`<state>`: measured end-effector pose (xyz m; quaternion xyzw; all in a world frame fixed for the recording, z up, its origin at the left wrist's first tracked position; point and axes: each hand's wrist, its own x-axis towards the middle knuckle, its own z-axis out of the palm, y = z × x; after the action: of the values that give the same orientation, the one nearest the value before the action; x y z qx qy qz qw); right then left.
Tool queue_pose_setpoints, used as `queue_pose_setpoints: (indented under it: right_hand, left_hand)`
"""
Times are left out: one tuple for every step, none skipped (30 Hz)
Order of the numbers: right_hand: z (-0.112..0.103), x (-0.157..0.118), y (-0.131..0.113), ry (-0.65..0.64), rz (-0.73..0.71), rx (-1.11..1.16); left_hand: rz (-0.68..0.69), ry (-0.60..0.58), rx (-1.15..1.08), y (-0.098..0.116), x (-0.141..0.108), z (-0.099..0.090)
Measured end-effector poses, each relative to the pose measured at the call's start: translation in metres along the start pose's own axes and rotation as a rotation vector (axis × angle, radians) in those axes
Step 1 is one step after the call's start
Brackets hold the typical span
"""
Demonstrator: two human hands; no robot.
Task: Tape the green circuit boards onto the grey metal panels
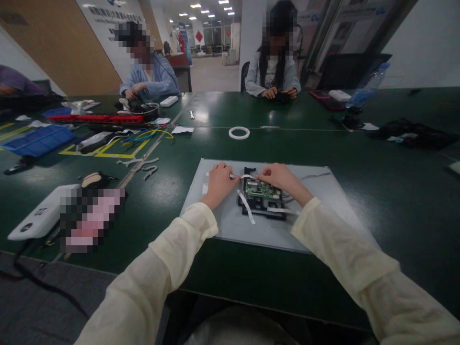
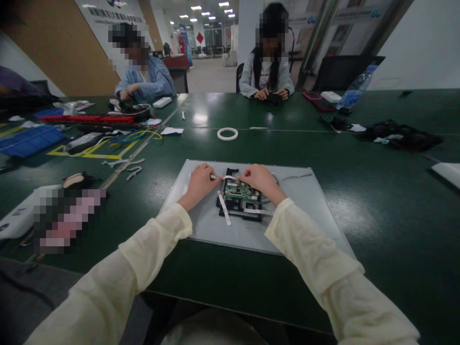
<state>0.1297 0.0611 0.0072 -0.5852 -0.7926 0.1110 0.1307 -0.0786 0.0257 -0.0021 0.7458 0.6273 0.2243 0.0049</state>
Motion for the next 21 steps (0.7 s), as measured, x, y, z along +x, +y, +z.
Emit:
queue_pose_setpoints:
  right_hand:
    - [0.000, 0.000, 0.000, 0.000, 0.008, -0.011]
    - [0.000, -0.001, 0.000, 0.000, 0.019, -0.022]
    - [-0.001, -0.001, 0.000, 0.001, 0.031, -0.033]
    - [-0.001, -0.001, 0.000, 0.003, 0.043, -0.042]
    - [-0.001, -0.001, 0.001, 0.005, 0.053, -0.050]
    - [-0.001, -0.001, 0.001, 0.008, 0.060, -0.054]
    - [-0.001, -0.001, 0.002, 0.010, 0.063, -0.054]
    - [-0.001, -0.001, 0.003, 0.012, 0.061, -0.050]
    - [-0.001, -0.001, 0.004, 0.012, 0.055, -0.042]
    - [-0.002, -0.002, 0.005, 0.012, 0.046, -0.031]
    - [-0.003, -0.002, 0.006, 0.010, 0.035, -0.017]
    - [-0.004, -0.002, 0.006, 0.009, 0.020, 0.000]
    - [-0.005, -0.003, 0.006, 0.008, 0.002, 0.019]
    - [-0.006, -0.003, 0.004, 0.009, -0.020, 0.040]
    - [-0.007, -0.003, 0.002, 0.009, -0.047, 0.063]
    - [-0.008, -0.004, 0.000, 0.007, -0.076, 0.086]
    - [-0.007, -0.004, -0.004, 0.000, -0.105, 0.108]
    - [-0.007, -0.005, -0.007, -0.012, -0.130, 0.126]
    - [-0.005, -0.005, -0.010, -0.025, -0.150, 0.138]
    - [-0.004, -0.006, -0.012, -0.037, -0.162, 0.145]
    - [-0.002, -0.006, -0.013, -0.044, -0.165, 0.144]
  left_hand:
    - [-0.002, 0.004, -0.005, -0.001, -0.001, -0.001]
    - [-0.005, 0.005, -0.009, -0.002, -0.001, -0.002]
    - [-0.011, 0.006, -0.013, -0.003, -0.002, -0.002]
    - [-0.019, 0.002, -0.016, -0.004, -0.003, -0.003]
    - [-0.027, -0.004, -0.020, -0.005, -0.003, -0.004]
    - [-0.035, -0.010, -0.024, -0.007, -0.003, -0.005]
    - [-0.042, -0.016, -0.028, -0.008, -0.003, -0.006]
    - [-0.046, -0.020, -0.031, -0.009, -0.003, -0.007]
    - [-0.046, -0.022, -0.034, -0.010, -0.003, -0.007]
    - [-0.043, -0.021, -0.035, -0.010, -0.002, -0.007]
    - [-0.039, -0.019, -0.036, -0.011, -0.002, -0.006]
    - [-0.031, -0.016, -0.036, -0.012, -0.002, -0.006]
    - [-0.024, -0.014, -0.036, -0.012, -0.001, -0.005]
    - [-0.016, -0.013, -0.035, -0.013, -0.001, -0.005]
    - [-0.008, -0.010, -0.034, -0.013, -0.001, -0.004]
    - [0.000, -0.009, -0.031, -0.013, -0.001, -0.004]
    - [0.008, -0.007, -0.027, -0.014, -0.001, -0.004]
    - [0.015, -0.005, -0.023, -0.014, -0.001, -0.003]
    - [0.020, -0.004, -0.017, -0.014, -0.001, -0.003]
    - [0.024, -0.003, -0.010, -0.014, -0.001, -0.003]
    - [0.027, -0.003, -0.003, -0.014, -0.002, -0.003]
